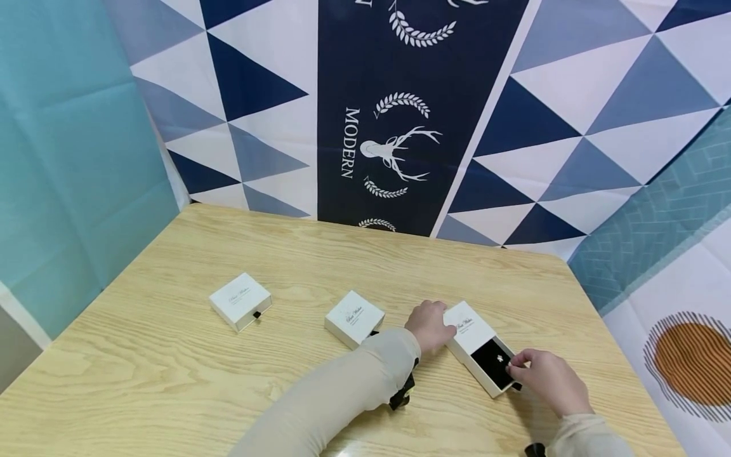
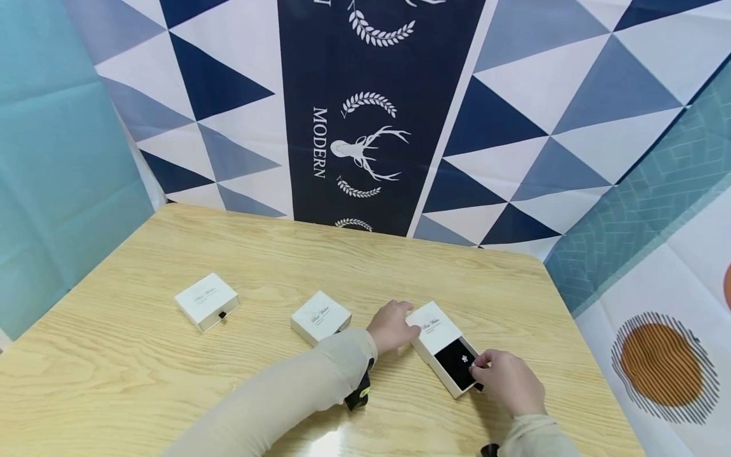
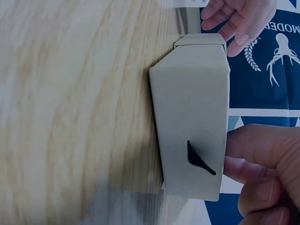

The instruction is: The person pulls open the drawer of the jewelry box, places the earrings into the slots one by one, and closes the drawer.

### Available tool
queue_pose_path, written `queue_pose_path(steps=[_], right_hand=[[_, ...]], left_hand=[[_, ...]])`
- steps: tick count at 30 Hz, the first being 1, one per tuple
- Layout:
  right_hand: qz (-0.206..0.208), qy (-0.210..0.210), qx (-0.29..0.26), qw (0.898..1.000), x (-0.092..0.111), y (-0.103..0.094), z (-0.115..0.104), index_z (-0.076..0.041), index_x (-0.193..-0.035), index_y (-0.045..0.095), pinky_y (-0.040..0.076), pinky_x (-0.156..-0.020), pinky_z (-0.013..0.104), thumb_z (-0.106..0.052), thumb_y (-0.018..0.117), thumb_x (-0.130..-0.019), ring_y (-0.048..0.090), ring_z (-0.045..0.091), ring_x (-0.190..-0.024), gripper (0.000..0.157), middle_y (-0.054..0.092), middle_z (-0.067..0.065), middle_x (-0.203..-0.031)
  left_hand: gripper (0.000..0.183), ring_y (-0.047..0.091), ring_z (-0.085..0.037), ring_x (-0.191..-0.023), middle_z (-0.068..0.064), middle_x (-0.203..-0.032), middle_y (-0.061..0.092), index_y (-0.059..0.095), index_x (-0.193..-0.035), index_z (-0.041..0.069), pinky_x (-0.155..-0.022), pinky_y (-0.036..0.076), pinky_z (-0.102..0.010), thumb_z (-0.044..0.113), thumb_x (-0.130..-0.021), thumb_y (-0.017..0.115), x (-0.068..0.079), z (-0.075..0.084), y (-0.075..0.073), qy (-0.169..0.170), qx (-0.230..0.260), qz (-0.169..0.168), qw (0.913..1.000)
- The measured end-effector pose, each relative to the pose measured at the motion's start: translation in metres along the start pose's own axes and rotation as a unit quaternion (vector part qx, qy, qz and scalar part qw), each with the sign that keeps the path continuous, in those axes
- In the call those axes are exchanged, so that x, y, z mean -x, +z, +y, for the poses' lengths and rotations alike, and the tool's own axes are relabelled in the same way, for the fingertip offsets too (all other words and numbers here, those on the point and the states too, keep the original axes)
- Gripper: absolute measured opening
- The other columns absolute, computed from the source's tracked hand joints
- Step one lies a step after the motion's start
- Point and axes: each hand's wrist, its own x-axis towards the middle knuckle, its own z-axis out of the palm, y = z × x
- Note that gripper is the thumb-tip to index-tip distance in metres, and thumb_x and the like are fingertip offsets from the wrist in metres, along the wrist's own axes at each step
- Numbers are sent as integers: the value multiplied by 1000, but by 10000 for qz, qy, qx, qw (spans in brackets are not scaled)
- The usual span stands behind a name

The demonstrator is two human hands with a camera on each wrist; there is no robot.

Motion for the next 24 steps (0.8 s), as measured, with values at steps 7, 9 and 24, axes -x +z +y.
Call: queue_pose_path(steps=[7,9,24], right_hand=[[7,21,11,10000,0,1,1,-11,-91,70,45,-60,40,-26,66,-85,57,19,-73,17,68,9,-86],[5,50,-6,10000,0,1,1,-10,-91,70,44,-60,40,-27,66,-85,57,20,-73,18,68,9,-86],[6,72,-45,10000,-2,3,-2,-13,-88,70,44,-60,41,-26,66,-85,58,21,-75,14,68,9,-88]], left_hand=[[44,58,-17,-100,-3,-111,61,60,-127,10,-83,48,-27,26,-87,69,-2,2,5,16,-57,-65,10000],[43,59,-15,-97,-2,-109,61,61,-126,9,-81,48,-26,25,-87,70,-3,3,6,30,-118,-103,9999],[44,57,-14,-93,-1,-106,60,62,-126,12,-77,48,-26,25,-86,71,-4,3,8,-33,-511,-142,9986]])
